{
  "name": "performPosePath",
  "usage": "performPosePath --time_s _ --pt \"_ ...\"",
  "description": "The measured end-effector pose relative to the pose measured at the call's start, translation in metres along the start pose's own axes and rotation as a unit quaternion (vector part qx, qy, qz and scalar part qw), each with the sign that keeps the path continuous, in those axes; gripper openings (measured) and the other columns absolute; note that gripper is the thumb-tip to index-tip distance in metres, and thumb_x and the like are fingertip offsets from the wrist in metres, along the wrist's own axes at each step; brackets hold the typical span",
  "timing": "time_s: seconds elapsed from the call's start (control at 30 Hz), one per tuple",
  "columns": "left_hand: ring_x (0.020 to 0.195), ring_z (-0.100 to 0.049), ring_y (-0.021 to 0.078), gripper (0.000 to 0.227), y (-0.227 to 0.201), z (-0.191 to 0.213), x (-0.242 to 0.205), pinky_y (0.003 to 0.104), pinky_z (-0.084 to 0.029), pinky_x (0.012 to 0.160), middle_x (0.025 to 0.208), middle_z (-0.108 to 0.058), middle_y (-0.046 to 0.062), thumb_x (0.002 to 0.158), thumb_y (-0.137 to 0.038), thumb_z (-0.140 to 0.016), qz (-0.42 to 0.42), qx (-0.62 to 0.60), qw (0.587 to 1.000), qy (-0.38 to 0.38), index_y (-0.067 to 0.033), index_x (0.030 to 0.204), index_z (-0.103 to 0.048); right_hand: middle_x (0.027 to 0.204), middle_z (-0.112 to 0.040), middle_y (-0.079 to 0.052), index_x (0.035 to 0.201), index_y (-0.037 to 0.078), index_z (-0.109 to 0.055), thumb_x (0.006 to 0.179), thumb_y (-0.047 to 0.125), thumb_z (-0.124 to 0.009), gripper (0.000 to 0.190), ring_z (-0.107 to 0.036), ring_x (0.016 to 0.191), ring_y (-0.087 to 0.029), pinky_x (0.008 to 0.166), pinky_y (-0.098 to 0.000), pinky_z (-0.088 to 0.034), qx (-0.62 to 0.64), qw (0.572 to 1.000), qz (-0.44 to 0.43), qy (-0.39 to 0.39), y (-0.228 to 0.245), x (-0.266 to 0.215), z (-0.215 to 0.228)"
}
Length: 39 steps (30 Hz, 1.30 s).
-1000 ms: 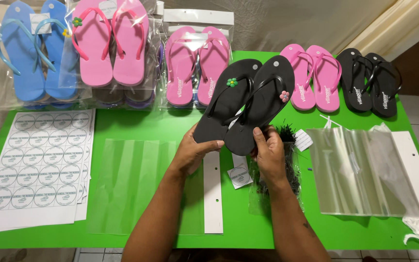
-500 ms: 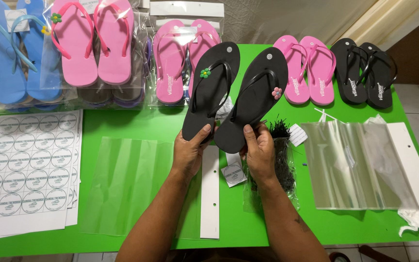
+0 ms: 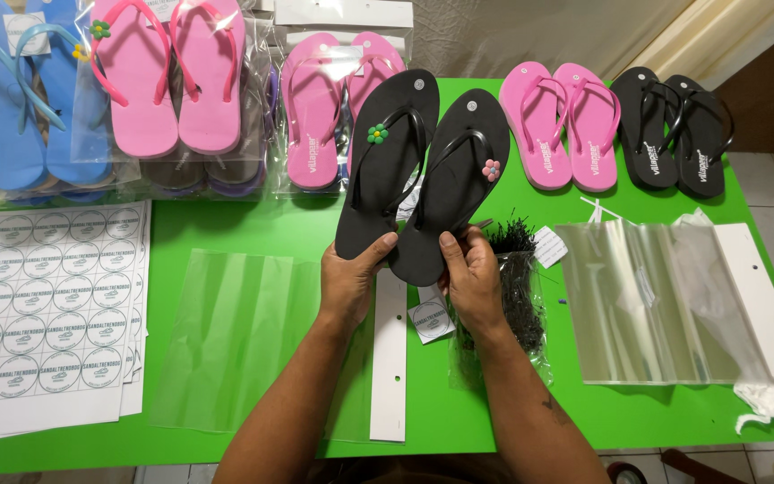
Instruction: The person attaches a plastic tie to a pair of black flip-flops, places them into a clear plastic bag with a cardboard insert, and seals the package. The person then repeats the process with another pair of black flip-flops.
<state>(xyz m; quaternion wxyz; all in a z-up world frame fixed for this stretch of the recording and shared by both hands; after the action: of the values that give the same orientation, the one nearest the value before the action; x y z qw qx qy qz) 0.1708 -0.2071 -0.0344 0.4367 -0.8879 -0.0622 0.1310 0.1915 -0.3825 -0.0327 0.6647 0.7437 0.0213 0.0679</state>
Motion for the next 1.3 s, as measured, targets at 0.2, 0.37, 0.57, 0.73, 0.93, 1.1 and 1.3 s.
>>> performPosePath --time_s 0.2,0.37,0.57,0.73,0.93,1.1,1.3 --pt "0.091 -0.075 0.0228 0.035 -0.002 0.0 -0.003 0.038 -0.063 0.084 0.102 -0.075 0.014 0.08 -0.003 -0.084 0.029 0.037 0.999 0.022 0.0023 0.11 -0.066 0.08 -0.065 -0.001 0.117 0.001 -0.059 0.106 0.028 -0.057 0.03 -0.052 0.052 -0.003 0.043 -0.0195 -0.042 0.0 1.0 0.016 -0.011 0.005 -0.001 0.0" --pt "0.09 -0.076 0.0222 0.036 -0.006 -0.003 -0.005 0.039 -0.064 0.084 0.101 -0.075 0.012 0.079 -0.004 -0.084 0.041 0.046 0.998 0.02 -0.0002 0.11 -0.066 0.082 -0.065 -0.001 0.118 0.0 -0.059 0.106 0.027 -0.057 0.029 -0.053 0.053 -0.003 0.043 -0.0194 -0.041 0.006 1.0 0.02 -0.018 0.011 -0.002 -0.002" --pt "0.093 -0.076 0.022 0.038 -0.009 -0.007 -0.008 0.04 -0.066 0.087 0.102 -0.075 0.011 0.078 -0.002 -0.083 0.025 0.05 0.998 0.033 -0.001 0.112 -0.064 0.081 -0.066 -0.002 0.113 0.001 -0.059 0.107 0.025 -0.055 0.025 -0.053 0.052 -0.003 0.043 -0.02 -0.042 0.006 0.999 0.023 -0.027 0.015 -0.002 0.0" --pt "0.094 -0.075 0.0215 0.041 -0.01 -0.01 -0.011 0.037 -0.065 0.088 0.104 -0.074 0.011 0.079 0.0 -0.083 -0.002 0.053 0.998 0.037 0.0016 0.115 -0.064 0.076 -0.065 -0.003 0.113 0.001 -0.059 0.107 0.025 -0.056 0.026 -0.052 0.05 -0.004 0.043 -0.0204 -0.043 0.008 0.999 0.025 -0.019 0.016 -0.001 0.003" --pt "0.093 -0.075 0.0201 0.037 -0.011 -0.01 -0.012 0.036 -0.064 0.089 0.104 -0.074 0.012 0.08 0.001 -0.083 -0.013 0.038 0.998 0.047 0.0028 0.112 -0.066 0.076 -0.065 -0.001 0.117 0.001 -0.06 0.105 0.027 -0.057 0.029 -0.051 0.049 -0.004 0.042 -0.0199 -0.042 0.015 1.0 -0.001 -0.016 0.015 0.0 0.004" --pt "0.094 -0.075 0.0201 0.037 -0.009 -0.009 -0.011 0.035 -0.064 0.09 0.105 -0.075 0.013 0.08 0.002 -0.083 -0.033 0.053 0.997 0.052 0.0036 0.113 -0.066 0.073 -0.064 -0.001 0.114 0.001 -0.06 0.105 0.027 -0.058 0.028 -0.051 0.048 -0.004 0.041 -0.0202 -0.04 0.022 1.0 -0.009 -0.006 0.012 0.001 0.005" --pt "0.091 -0.076 0.0226 0.039 -0.007 -0.006 -0.008 0.039 -0.067 0.084 0.102 -0.075 0.014 0.078 -0.002 -0.084 0.005 0.063 0.998 0.032 0.0034 0.112 -0.066 0.073 -0.064 -0.001 0.115 0.001 -0.059 0.106 0.027 -0.059 0.028 -0.053 0.048 -0.004 0.041 -0.0202 -0.041 0.023 1.0 -0.006 -0.002 0.008 0.0 0.006"
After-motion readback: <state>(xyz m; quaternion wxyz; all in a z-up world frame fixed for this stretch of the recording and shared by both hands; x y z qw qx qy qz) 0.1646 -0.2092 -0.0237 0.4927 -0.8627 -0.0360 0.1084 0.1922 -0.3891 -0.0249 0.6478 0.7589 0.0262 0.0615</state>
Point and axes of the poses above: each hand's wrist, its own x-axis towards the middle knuckle, its own z-axis out of the back of the hand, y = z × x, the point moved 1 cm from there along x, towards the middle knuckle
